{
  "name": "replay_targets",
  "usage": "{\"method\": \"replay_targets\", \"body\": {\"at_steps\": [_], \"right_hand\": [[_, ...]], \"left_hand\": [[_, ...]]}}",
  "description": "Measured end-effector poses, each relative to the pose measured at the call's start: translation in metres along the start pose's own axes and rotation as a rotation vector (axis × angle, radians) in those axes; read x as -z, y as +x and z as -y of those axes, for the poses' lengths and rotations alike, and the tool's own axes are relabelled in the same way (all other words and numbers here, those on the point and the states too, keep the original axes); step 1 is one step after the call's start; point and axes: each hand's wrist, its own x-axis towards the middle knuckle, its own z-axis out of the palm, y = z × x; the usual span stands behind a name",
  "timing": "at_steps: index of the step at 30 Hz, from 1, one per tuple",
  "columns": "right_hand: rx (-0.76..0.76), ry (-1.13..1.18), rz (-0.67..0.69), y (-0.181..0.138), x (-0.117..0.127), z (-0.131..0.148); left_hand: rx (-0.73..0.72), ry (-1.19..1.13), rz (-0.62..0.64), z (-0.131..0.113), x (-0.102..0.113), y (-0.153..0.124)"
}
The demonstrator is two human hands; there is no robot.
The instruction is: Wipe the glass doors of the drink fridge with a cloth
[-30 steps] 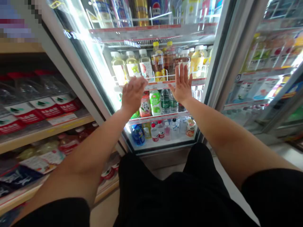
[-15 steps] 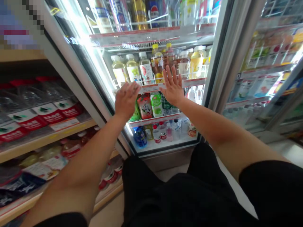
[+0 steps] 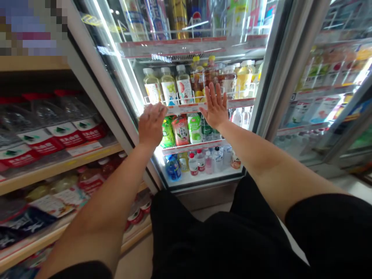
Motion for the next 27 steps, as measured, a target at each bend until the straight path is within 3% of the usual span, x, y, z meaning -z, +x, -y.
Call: {"method": "replay_targets", "body": {"at_steps": [3,5,10,12,18,20,27], "right_hand": [[-0.010,-0.005,0.000,0.000,0.001,0.001],[-0.003,-0.006,0.001,0.000,0.002,0.002],[-0.016,-0.031,0.024,-0.001,0.003,0.003],[-0.018,-0.028,0.019,-0.001,0.002,0.003],[0.007,0.023,-0.022,-0.001,-0.001,0.001],[0.007,0.021,-0.010,-0.001,-0.001,0.001],[-0.015,-0.022,0.003,-0.001,0.002,0.003]], "left_hand": [[-0.096,-0.043,0.122,-0.022,-0.006,-0.031],[-0.104,-0.061,0.136,-0.019,-0.004,-0.029],[0.043,-0.010,-0.100,0.026,0.011,0.025],[0.083,0.004,-0.136,0.032,0.013,0.026],[0.048,-0.059,-0.028,-0.009,-0.002,-0.051],[0.017,-0.064,-0.006,-0.010,-0.003,-0.059],[0.105,-0.015,-0.123,0.041,0.017,0.013]]}}
